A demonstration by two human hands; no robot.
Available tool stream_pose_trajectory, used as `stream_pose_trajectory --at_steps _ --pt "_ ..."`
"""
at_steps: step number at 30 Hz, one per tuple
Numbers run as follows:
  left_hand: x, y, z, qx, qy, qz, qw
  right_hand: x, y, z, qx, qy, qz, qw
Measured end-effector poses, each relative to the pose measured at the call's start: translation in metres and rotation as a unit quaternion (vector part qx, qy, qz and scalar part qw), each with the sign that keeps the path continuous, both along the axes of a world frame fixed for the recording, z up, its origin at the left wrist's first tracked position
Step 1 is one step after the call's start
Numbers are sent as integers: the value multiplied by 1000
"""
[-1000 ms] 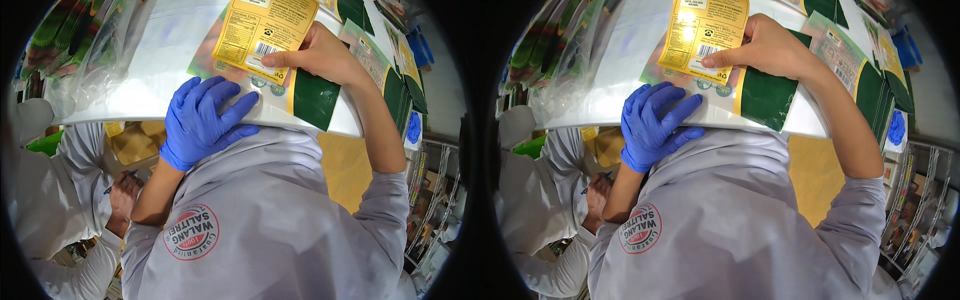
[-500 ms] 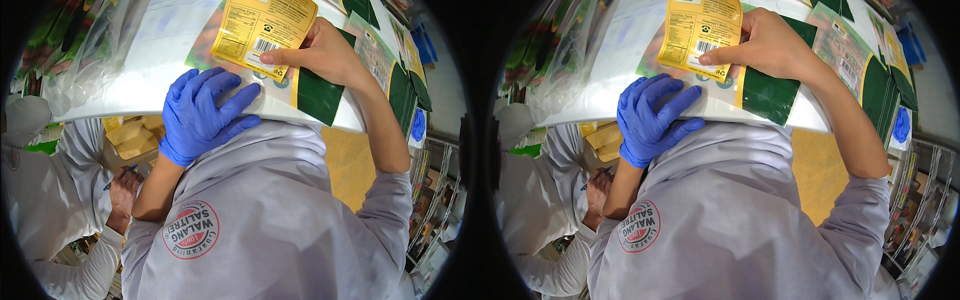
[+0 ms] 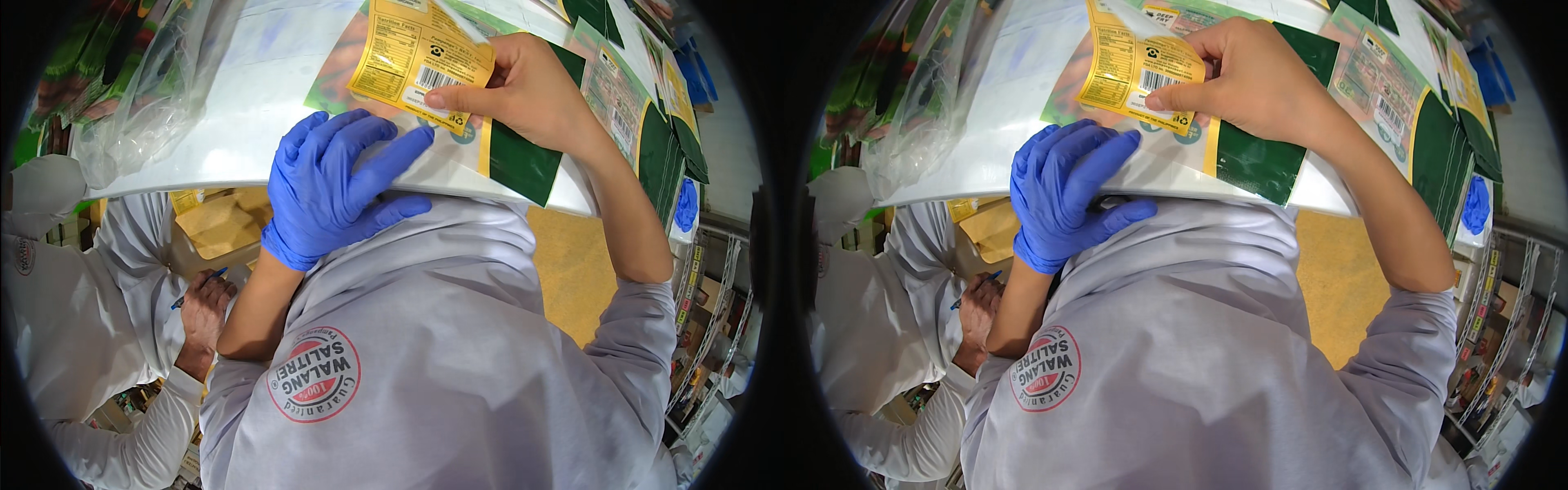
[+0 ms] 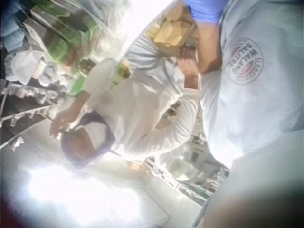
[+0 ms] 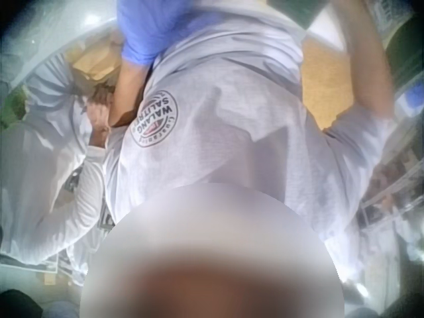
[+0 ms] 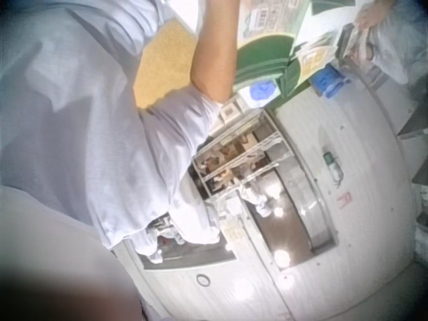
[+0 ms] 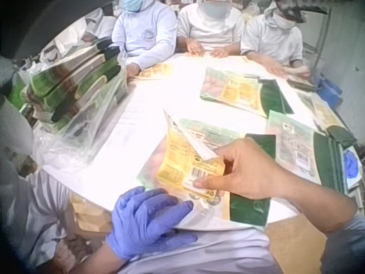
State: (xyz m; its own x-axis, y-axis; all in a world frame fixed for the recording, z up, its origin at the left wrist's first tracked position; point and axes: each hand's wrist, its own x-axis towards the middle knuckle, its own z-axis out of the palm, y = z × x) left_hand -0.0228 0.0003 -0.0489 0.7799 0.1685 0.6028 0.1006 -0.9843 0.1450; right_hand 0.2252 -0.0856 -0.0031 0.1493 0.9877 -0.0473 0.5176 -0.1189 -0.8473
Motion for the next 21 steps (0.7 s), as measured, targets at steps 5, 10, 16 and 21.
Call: stream_pose_trajectory --at_steps 5,10,16,21 --pt "0 -11 14 -12 65 75 995 -4 1 -3 40 12 -3 999" --pt "4 -10 17 10 137 98 986 -12 0 10 13 -112 -8 994" --pt "6 -4 12 10 142 88 986 -36 -5 22 124 -497 -61 857" --pt "6 -9 15 8 130 103 986 -11 -6 74 -117 -531 -190 817"
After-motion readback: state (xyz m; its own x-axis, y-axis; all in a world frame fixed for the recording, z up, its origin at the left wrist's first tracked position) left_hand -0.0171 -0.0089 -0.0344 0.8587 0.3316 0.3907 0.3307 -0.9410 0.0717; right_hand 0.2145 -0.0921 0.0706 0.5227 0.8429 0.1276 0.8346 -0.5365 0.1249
